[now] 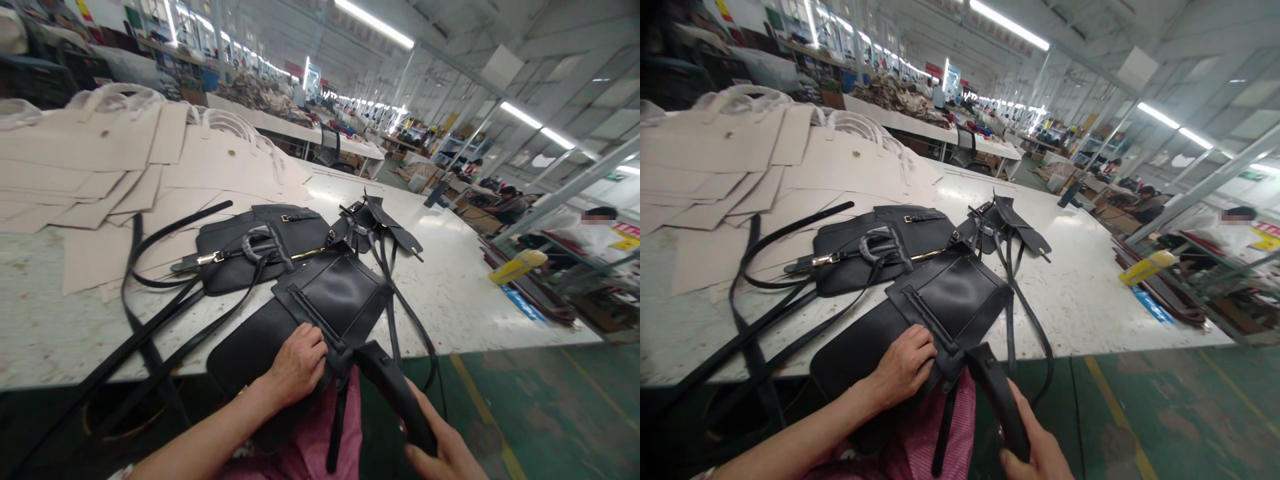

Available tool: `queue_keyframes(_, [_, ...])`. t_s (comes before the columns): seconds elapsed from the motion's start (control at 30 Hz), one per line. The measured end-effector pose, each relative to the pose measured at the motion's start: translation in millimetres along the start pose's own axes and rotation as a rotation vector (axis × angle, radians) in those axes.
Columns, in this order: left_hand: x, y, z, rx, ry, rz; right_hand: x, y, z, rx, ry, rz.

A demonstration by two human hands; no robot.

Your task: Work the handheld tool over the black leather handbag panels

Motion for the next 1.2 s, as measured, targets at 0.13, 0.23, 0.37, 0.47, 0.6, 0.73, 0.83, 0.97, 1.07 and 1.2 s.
queue_keyframes(0.13, [2.4, 2, 0, 0.011, -0.016, 0.010, 13, -4, -11, 0.097, 0.085, 0.111])
queue_keyframes(0.23, [3.6, 5, 0, 0.013, -0.033, 0.007, 23, -12, 12, 0.048, 0.113, 0.152])
queue_keyframes(0.37, [3.9, 10, 2, 0.018, -0.017, -0.014, 28, -24, 72, -0.063, 0.076, 0.233])
queue_keyframes(0.47, [2.9, 10, 2, 0.027, 0.020, -0.059, 31, -43, 115, -0.135, 0.120, 0.230])
queue_keyframes(0.6, [3.1, 9, 4, 0.008, 0.055, -0.103, 51, -80, 160, -0.217, 0.244, 0.216])
queue_keyframes(0.73, [4.7, 9, 5, -0.026, 0.084, -0.072, 73, -106, 191, -0.262, 0.271, 0.071])
queue_keyframes(0.83, [1.8, 8, 6, -0.090, 0.091, 0.001, 71, -103, 191, -0.253, 0.281, -0.016])
queue_keyframes(0.97, [2.6, -13, 9, -0.174, 0.081, 0.151, 26, -80, 151, -0.191, 0.171, -0.103])
queue_keyframes(1.07, [16.5, -50, 18, -0.168, 0.039, 0.172, -18, -71, 107, -0.076, 0.026, -0.182])
queue_keyframes(1.2, [54.9, -91, 31, -0.008, -0.001, 0.201, -50, -82, 71, -0.010, -0.062, -0.200])
Point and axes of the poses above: each hand's wrist, its own y-axis away from the middle knuckle, its own x-axis out of the palm, z = x × y, the point moved 5 cm from there along -y, towards the middle knuckle, and after that the axes turned 14 degrees about x, right-handed, at the moved point
